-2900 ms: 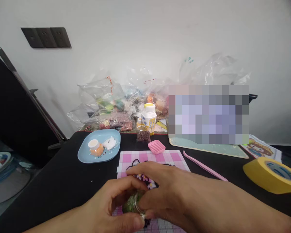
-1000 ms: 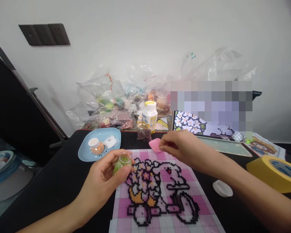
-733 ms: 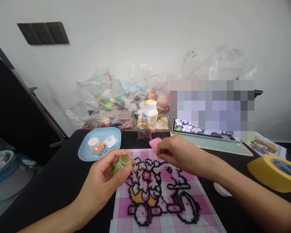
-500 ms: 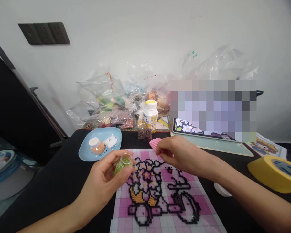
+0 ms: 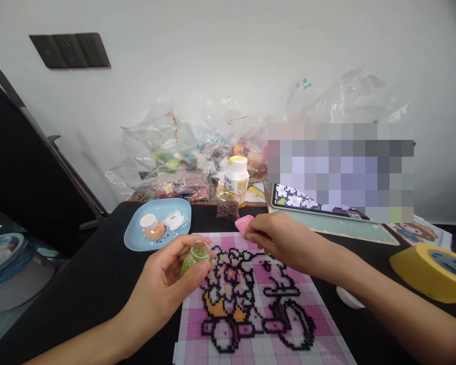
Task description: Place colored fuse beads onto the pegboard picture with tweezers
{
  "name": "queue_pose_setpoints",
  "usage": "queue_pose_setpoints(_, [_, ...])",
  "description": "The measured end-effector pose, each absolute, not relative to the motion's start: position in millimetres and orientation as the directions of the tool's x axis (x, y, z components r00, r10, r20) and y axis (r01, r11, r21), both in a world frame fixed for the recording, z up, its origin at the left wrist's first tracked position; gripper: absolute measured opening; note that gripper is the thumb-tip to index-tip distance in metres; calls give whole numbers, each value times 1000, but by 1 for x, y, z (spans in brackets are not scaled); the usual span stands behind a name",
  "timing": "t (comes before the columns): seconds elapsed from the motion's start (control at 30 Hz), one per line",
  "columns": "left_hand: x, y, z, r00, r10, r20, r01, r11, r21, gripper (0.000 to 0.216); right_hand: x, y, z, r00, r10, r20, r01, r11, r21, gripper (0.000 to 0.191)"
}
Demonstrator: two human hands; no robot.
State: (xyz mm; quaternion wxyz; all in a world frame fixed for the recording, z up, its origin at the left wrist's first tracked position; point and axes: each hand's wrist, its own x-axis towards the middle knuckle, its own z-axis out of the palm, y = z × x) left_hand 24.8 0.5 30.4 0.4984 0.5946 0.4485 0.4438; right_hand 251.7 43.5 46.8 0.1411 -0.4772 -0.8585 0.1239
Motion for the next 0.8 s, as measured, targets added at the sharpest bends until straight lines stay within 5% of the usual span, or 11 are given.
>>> queue_pose_setpoints(0.47, [20,4,28,256,962,93,130,-130,983,23,254,46,42,-542,833,111,743,536,-400,16])
queue_pose_setpoints(0.8, [16,7,24,287,953,97,135,-141,981,21,247,43,45,-672,739,36,703,653,-280,19])
